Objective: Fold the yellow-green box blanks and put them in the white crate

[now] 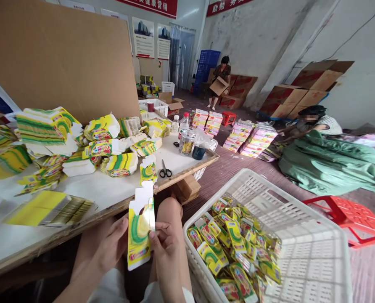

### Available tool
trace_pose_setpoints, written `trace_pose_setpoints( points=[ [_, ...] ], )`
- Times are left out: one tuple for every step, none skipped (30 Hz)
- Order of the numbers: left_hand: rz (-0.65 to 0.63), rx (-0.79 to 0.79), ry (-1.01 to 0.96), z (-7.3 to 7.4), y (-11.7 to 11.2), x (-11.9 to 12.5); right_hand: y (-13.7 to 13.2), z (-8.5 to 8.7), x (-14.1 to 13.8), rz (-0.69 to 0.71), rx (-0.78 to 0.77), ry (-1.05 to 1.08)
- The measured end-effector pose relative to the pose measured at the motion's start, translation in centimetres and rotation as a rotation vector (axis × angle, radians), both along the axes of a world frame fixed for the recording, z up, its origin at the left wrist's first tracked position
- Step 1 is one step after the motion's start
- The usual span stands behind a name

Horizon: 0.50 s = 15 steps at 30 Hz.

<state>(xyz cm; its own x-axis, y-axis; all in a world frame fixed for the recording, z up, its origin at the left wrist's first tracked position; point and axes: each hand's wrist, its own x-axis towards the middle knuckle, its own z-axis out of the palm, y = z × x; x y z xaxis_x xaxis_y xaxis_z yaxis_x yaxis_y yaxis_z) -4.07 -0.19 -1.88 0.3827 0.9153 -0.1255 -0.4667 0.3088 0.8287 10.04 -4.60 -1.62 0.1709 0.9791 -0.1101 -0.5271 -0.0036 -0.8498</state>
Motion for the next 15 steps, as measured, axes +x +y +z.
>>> trace_pose_setpoints(
  points=[
    [-0.06,-0.067,-0.073,0.3,0.2,-0.1,-0.1,-0.1,-0.3,0.016,-0.014,0.01],
    [-0.106,-0.109,-0.133,0.5,0.3,-0.2,-0.2,-0.2,-0.5,0.029,-0.03,0.021],
    [-0.139,-0.128,-0.181,0.6,0.2,-0.3,-0.3,-0.4,-0.7,0.041,-0.046,0.035],
    [-0.158,-0.133,-0.217,0.6,0.0,-0.4,-0.3,-0.6,-0.9,0.051,-0.056,0.052],
    [-0.162,-0.134,-0.242,0.7,-0.2,-0.4,-0.3,-0.8,-1.0,0.057,-0.06,0.071],
    [-0.157,-0.136,-0.257,0.7,-0.3,-0.5,-0.2,-1.0,-1.1,0.057,-0.06,0.089],
    [-0.148,-0.138,-0.262,0.7,-0.5,-0.5,-0.2,-1.1,-1.2,0.053,-0.056,0.101],
    [-0.139,-0.142,-0.258,0.8,-0.6,-0.6,-0.2,-1.3,-1.2,0.046,-0.054,0.103],
    [-0.131,-0.145,-0.248,0.8,-0.7,-0.6,-0.1,-1.5,-1.3,0.034,-0.054,0.094],
    [-0.119,-0.144,-0.235,0.8,-0.7,-0.5,-0.1,-1.7,-1.3,0.02,-0.056,0.076],
    [-0.106,-0.142,-0.22,0.9,-0.6,-0.5,-0.1,-1.9,-1.3,0.008,-0.06,0.051],
    [-0.09,-0.137,-0.205,0.9,-0.6,-0.4,-0.1,-2.1,-1.4,-0.001,-0.061,0.019],
    [-0.073,-0.133,-0.191,1.0,-0.5,-0.3,-0.1,-2.2,-1.4,-0.006,-0.058,-0.015],
    [-0.053,-0.129,-0.178,1.0,-0.4,-0.2,-0.1,-2.4,-1.4,-0.01,-0.051,-0.05],
    [-0.033,-0.127,-0.163,1.0,-0.3,-0.1,-0.1,-2.6,-1.4,-0.011,-0.044,-0.081]
  ],
)
